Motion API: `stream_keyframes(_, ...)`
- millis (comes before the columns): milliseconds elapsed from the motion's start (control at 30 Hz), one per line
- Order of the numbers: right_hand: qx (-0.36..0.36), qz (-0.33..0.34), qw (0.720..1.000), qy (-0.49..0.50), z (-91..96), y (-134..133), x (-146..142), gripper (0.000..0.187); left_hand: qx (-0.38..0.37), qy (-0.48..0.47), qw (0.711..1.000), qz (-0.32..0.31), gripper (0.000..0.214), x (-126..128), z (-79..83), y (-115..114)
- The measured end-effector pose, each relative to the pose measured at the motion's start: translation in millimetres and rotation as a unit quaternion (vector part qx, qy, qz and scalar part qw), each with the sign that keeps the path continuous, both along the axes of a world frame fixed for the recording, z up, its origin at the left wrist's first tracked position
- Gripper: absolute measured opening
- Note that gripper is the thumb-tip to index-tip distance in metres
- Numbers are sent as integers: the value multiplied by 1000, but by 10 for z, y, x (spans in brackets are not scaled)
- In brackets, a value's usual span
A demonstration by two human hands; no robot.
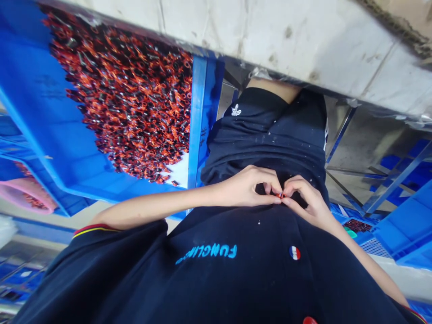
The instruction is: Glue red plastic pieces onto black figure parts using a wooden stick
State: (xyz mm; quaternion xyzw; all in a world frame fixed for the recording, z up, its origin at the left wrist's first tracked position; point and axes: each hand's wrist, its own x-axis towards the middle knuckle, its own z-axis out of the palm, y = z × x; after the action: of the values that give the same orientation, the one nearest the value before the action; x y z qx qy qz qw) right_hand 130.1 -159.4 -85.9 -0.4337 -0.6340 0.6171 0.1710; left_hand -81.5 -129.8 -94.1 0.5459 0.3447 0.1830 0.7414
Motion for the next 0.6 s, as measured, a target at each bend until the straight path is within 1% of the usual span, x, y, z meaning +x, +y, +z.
stream_keyframes(133,12,14,1000,-14,18,12,-5,5,36,-6,999,-11,7,-18,-31,-17)
stream_keyframes(267,27,16,999,-24,27,14,-10,6,80,18,996,-25,11,-26,-30,-57)
stream_keyframes(433,31,9,999,-25,31,-1,-14,7,90,63,994,-26,11,11,23,-88)
stream_keyframes(600,39,2,998,-45,39,-16,-19,8,115,114,986,-44,12,69,47,-112)
